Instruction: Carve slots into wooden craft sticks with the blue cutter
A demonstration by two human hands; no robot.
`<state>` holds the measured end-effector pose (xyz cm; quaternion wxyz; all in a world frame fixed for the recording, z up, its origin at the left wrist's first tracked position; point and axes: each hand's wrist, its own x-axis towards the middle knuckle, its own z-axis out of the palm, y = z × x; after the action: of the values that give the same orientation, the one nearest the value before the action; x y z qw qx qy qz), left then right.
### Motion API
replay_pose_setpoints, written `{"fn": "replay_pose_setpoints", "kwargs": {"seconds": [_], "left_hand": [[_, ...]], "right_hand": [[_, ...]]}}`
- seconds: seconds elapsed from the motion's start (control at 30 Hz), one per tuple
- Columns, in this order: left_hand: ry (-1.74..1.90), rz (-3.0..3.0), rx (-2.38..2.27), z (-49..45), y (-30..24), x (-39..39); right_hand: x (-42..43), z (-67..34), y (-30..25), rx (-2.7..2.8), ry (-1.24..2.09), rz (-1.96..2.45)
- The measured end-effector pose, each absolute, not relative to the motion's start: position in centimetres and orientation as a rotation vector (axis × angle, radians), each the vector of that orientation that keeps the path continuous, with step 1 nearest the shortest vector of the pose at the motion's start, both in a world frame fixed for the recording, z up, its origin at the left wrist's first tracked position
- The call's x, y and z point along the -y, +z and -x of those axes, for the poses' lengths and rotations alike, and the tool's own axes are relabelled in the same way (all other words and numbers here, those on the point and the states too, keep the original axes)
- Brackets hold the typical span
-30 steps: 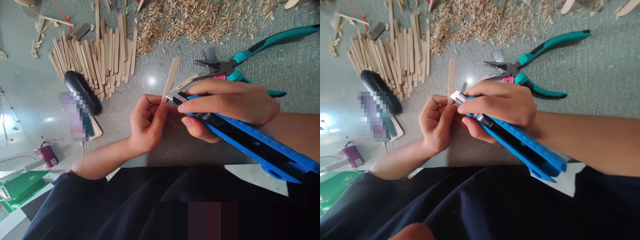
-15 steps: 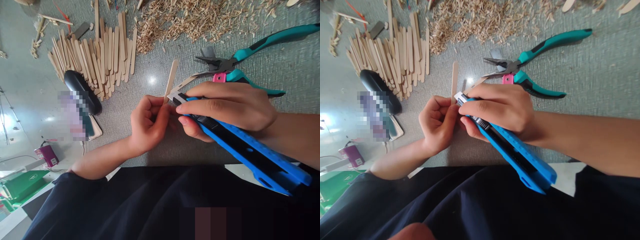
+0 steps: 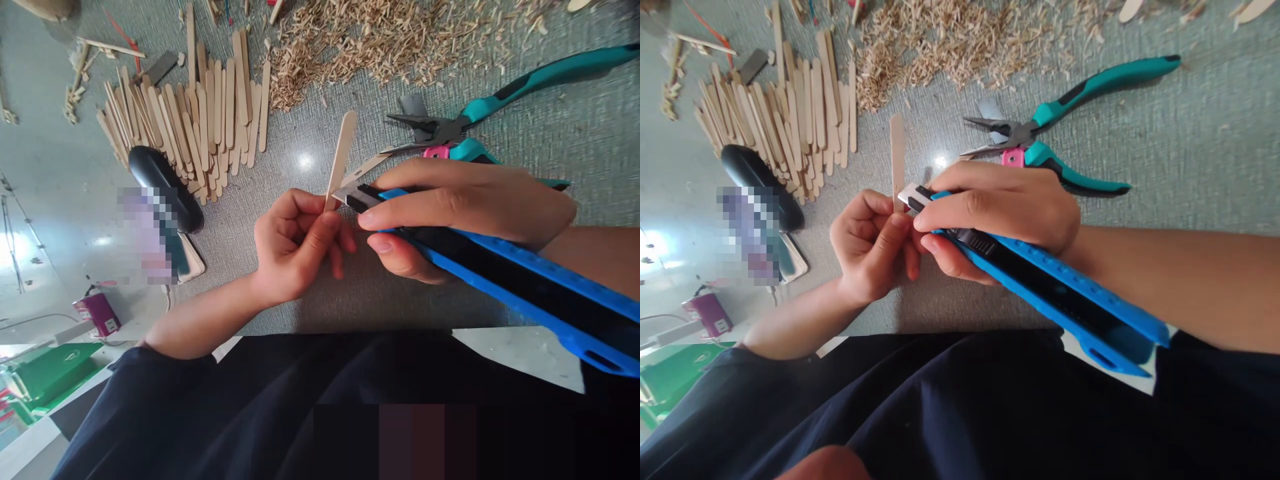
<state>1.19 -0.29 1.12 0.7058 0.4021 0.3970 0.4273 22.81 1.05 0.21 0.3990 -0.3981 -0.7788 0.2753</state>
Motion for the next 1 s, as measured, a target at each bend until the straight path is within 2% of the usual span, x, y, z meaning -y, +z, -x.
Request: {"fn": "replay_pose_setpoints", "kwargs": {"seconds": [0.1, 0.5, 1.0], "left_hand": [[0.926, -0.794, -0.837, -1.1, 1.2, 0.2], [0.915, -0.762, -0.827, -0.8, 0.8, -0.2], [1.002, -0.921, -1.006, -1.7, 0.2, 0.4]], "right_hand": [[-1.0, -22.4, -0.4, 1.947, 0.685, 0.880], [-1.4, -22.6, -0.2, 1.939, 0.733, 0.949], [-1.0, -22.2, -0.8, 1.972, 0.461, 0.885]]}}
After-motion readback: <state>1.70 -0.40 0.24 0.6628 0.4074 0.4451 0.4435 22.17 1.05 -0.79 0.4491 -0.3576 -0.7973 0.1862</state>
